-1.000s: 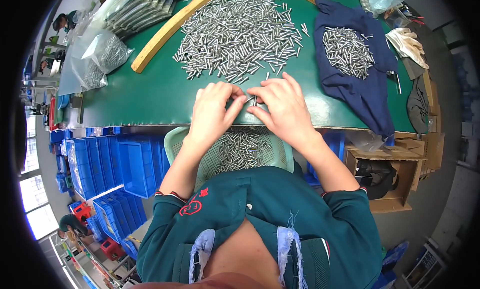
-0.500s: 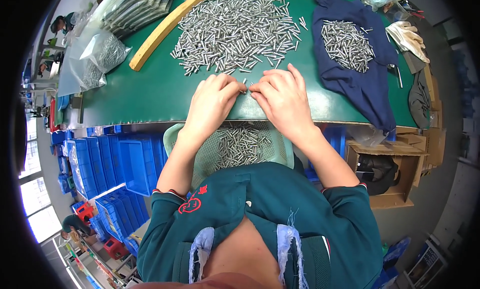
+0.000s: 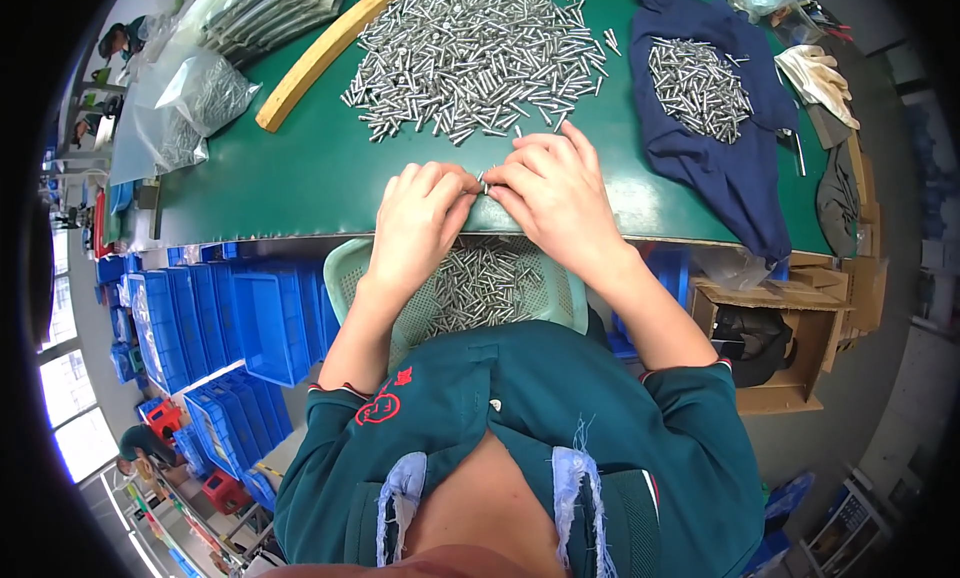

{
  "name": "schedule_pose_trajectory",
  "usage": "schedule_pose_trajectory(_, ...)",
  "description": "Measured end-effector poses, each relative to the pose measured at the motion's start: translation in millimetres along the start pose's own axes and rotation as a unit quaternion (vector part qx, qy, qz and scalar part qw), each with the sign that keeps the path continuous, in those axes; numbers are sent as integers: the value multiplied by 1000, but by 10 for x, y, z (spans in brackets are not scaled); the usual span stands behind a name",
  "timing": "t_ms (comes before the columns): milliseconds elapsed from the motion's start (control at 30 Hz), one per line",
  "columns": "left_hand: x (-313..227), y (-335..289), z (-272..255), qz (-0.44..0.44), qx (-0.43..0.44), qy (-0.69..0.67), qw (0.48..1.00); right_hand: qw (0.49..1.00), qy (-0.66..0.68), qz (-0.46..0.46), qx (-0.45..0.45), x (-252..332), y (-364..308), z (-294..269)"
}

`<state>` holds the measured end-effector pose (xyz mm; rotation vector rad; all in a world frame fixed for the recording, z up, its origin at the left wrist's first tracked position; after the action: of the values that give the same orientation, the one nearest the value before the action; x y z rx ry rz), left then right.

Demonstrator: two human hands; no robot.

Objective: The person inspects small metal pins by hand, then places them into a plastic collection basket.

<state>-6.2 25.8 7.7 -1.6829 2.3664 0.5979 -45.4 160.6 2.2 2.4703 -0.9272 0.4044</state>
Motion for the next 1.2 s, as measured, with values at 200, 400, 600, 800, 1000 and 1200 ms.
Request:
schedule_pose_trajectory(200,64,-52,-63,-56,-24,-24,998,999,33,33,8,-48,-36,-63)
schedule_pose_trajectory(400,23,-75,-20,-43,-22,-34,998,999,-9,25,30,25,-45,-45)
schedule_pose_trajectory(600,19,-164,-75,-54,-36,-50,997,999,21,31,10,104,38,-101)
schedule_pose_trajectory(800,-95,-356,-54,-61,-12,-292,954,1000,-21,-5,11,165,83,3)
schedule_pose_trajectory(1000,-86,-634,516,-227,177,-678,677,999,-20,-21,13,129,17,-31)
schedule_pose_trajectory(1200,-91,-528,755,-261,204,-848,414,996,41,-32,66,169,-158,-69)
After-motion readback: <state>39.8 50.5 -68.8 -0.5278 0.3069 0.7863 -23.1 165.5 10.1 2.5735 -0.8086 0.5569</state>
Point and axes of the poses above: each hand's wrist, its own y-axis towards the middle knuckle, its own z-axis out of the palm, x = y × z, the point moved 6 cm from there along y, towards the middle knuckle, and after that the axes turned 8 degrees about x, right-handed, at the moved point
